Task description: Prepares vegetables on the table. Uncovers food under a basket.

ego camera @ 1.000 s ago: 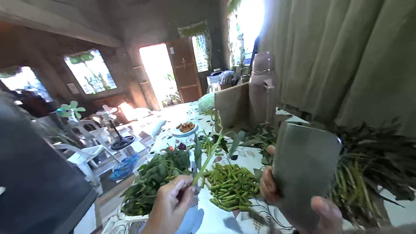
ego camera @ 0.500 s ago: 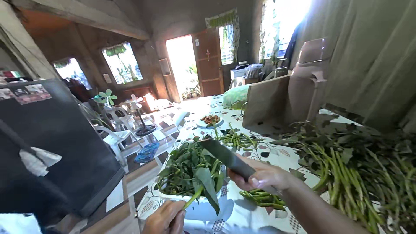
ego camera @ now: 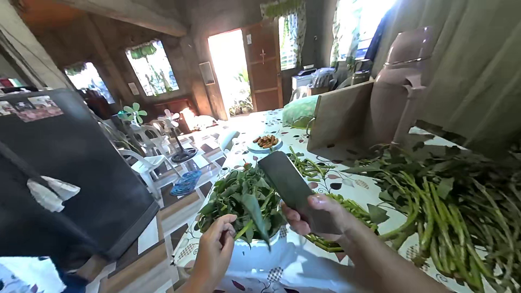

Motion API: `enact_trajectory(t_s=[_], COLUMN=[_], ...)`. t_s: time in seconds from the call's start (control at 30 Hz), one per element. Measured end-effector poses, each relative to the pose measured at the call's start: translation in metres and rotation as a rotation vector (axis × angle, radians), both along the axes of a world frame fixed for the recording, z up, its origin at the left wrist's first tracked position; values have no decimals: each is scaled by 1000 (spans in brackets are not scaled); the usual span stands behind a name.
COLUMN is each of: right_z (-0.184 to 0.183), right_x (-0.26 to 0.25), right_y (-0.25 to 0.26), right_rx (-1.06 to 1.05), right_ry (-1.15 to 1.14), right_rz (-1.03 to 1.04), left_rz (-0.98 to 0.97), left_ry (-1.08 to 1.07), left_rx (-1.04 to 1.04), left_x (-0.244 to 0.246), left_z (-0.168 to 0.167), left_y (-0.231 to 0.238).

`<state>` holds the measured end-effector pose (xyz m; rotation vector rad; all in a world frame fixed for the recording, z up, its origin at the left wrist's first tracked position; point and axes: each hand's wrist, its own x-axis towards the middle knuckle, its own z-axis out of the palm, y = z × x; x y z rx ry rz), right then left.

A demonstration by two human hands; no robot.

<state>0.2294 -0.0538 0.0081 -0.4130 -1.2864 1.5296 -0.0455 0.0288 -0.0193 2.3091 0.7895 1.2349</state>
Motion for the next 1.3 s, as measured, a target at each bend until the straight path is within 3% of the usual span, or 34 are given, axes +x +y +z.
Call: enact_trajectory(t_s=[0.17, 0.57, 0.77, 0.9, 1.1, 1.2, 1.3], right_z=[-8, -3, -5, -10, -10, -11, -12], right_x=[12, 25, 17, 3, -14, -17, -14], right_y=[-1, -9, -10, -9, 1, 7, 8], right_rx=[54, 137, 168, 85, -183, -257, -288], right_ry=[136, 390, 303, 161, -97, -146, -163], right_rz=[91, -133, -134, -222, -390, -405, -409], left_rz=[52, 73, -55, 9, 247, 138, 77], left_ry=[-38, -111, -232, -204, -64, -83, 50], left_rx=[17, 9, -68, -98, 257, 432, 575], left_x=[4, -1, -5, -4, 1, 22, 53], left_z=[-6, -13, -16, -14, 5, 8, 14], left_y=[-1, -2, -3, -5, -9, -15, -19])
